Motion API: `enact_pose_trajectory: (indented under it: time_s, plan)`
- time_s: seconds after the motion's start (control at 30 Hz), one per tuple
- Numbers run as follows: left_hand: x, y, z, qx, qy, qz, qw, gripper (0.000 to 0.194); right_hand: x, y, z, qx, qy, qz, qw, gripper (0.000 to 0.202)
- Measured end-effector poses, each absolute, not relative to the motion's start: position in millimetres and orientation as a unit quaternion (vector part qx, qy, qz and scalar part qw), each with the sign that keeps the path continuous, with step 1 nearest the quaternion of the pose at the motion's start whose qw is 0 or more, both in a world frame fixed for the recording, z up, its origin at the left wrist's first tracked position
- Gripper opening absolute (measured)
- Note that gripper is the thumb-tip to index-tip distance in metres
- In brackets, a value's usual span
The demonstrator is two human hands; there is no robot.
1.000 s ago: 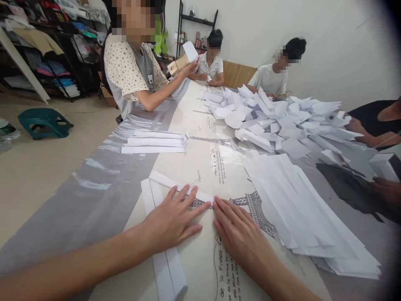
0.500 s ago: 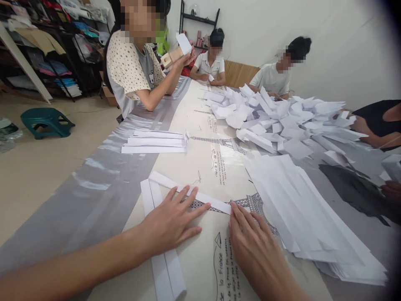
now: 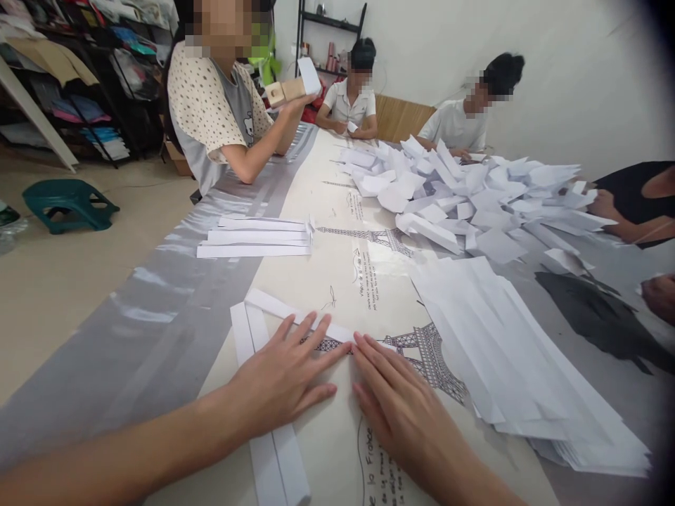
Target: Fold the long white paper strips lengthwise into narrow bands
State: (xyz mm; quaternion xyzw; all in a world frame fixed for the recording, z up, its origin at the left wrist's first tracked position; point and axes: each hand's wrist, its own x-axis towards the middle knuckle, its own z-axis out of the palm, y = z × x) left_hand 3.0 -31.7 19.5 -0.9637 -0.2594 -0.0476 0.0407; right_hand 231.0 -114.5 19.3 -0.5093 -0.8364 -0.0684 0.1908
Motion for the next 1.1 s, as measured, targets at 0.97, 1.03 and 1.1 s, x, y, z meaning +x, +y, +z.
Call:
enact_pose_trajectory:
  time_s: [0.97, 1.03, 1.1]
  plan:
    - [-42, -9, 5, -0.926, -0.356, -0.054, 0.112, 0.084, 225, -94, 17, -0.446, -0.875, -0.173, 0.071, 0.033]
    - [-43, -1, 12, -0.934, -0.336, -0.059, 0.108, 0.071, 222, -86, 18, -0.444, -0.876, -0.172, 0.074, 0.025]
    - [-46, 12, 21, -0.943, -0.316, -0.079, 0.073, 0.051, 220, -78, 18, -0.456, -0.869, -0.168, 0.092, 0.019]
